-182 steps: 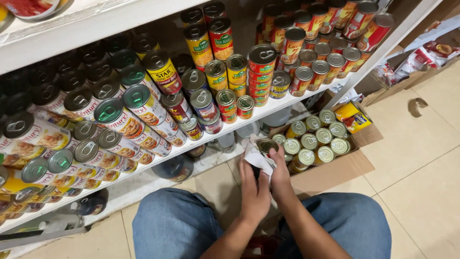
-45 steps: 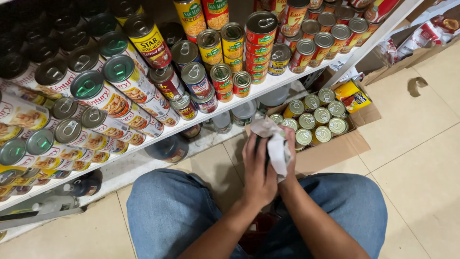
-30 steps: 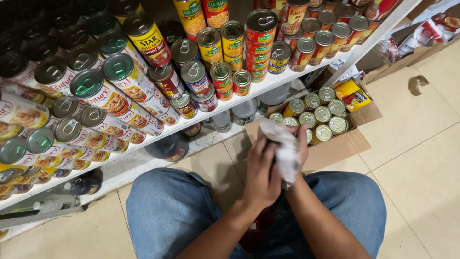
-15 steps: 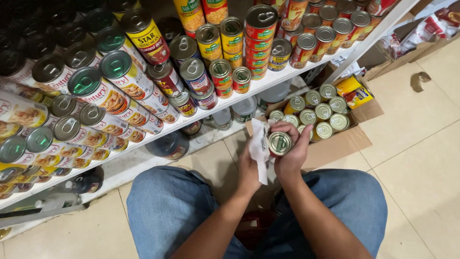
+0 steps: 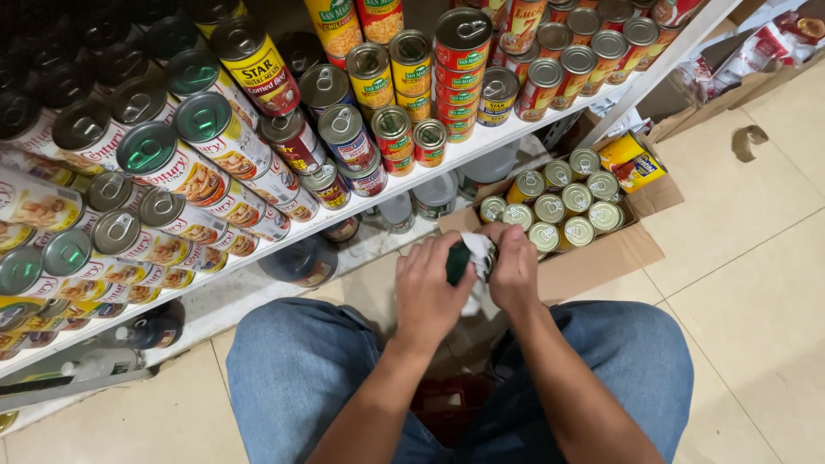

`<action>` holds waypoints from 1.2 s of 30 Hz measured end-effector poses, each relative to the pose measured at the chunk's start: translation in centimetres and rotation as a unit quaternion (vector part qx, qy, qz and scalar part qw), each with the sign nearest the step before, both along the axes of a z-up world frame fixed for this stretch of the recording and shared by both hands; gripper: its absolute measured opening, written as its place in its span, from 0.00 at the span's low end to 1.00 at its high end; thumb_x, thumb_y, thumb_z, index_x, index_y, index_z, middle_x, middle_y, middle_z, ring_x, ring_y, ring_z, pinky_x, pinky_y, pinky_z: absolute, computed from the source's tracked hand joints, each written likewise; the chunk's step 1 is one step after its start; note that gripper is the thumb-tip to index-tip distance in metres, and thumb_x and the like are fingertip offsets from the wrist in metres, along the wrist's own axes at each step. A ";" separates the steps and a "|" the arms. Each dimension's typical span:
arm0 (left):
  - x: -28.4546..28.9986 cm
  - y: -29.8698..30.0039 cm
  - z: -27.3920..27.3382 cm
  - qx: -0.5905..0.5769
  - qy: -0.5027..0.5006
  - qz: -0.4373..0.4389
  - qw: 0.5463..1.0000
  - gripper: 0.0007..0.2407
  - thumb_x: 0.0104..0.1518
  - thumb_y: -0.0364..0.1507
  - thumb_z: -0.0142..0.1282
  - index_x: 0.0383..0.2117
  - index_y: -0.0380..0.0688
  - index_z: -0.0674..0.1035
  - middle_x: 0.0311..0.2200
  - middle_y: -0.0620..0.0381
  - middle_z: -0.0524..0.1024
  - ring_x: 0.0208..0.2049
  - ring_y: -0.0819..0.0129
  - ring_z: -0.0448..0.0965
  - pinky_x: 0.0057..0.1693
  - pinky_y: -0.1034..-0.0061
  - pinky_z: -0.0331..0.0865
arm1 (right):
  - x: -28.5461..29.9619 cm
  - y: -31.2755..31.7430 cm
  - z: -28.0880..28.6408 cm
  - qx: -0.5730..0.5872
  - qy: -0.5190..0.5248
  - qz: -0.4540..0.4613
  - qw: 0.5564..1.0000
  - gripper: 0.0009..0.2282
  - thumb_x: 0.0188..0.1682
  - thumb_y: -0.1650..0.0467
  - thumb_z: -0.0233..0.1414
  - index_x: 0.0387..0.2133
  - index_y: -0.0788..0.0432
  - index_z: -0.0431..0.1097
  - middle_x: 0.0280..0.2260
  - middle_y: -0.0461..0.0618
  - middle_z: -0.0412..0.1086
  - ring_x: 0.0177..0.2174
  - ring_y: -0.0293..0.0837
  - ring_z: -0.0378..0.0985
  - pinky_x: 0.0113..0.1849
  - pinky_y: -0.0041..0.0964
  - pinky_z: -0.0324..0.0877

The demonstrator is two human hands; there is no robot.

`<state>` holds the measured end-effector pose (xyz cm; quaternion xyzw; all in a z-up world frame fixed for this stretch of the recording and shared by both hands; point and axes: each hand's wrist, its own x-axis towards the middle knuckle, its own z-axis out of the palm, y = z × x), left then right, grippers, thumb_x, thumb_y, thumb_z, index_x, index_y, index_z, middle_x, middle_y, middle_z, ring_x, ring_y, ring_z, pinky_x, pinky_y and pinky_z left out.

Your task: Cleaning and dusting canned food items on a grocery store shelf using a cloth.

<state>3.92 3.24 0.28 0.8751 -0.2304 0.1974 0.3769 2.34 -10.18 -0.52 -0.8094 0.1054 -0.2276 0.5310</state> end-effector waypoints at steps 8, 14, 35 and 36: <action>-0.4 0.8 2.0 0.013 0.021 -0.099 0.995 0.11 0.47 0.32 0.65 0.37 0.52 0.82 0.33 0.60 0.74 0.35 0.54 0.77 0.42 0.62 0.69 | 0.5 -0.3 -0.3 0.043 0.008 -0.015 0.999 0.38 0.61 0.56 0.16 0.22 0.56 0.77 0.22 0.52 0.74 0.25 0.48 0.72 0.35 0.37 0.67; 0.0 0.6 0.9 0.016 -0.013 -0.107 0.994 0.09 0.52 0.35 0.62 0.38 0.56 0.81 0.35 0.63 0.72 0.38 0.58 0.75 0.45 0.65 0.66 | 0.6 -0.6 -0.7 0.057 0.005 0.031 0.998 0.38 0.59 0.55 0.14 0.25 0.59 0.75 0.25 0.57 0.74 0.28 0.53 0.72 0.37 0.43 0.66; 1.2 0.8 -0.8 0.006 -0.083 -0.049 0.995 0.09 0.46 0.34 0.68 0.32 0.56 0.82 0.34 0.64 0.75 0.39 0.64 0.76 0.46 0.67 0.63 | 0.4 0.1 0.9 0.013 0.105 0.042 0.993 0.38 0.60 0.55 0.13 0.27 0.60 0.74 0.30 0.64 0.75 0.36 0.67 0.76 0.43 0.55 0.66; 1.2 0.8 -0.7 0.016 -0.085 -0.026 0.996 0.09 0.45 0.34 0.68 0.32 0.56 0.82 0.34 0.64 0.75 0.39 0.64 0.75 0.47 0.66 0.63 | 0.4 0.2 0.9 0.011 0.109 0.030 0.994 0.38 0.59 0.54 0.12 0.27 0.60 0.74 0.30 0.66 0.75 0.36 0.68 0.76 0.44 0.56 0.65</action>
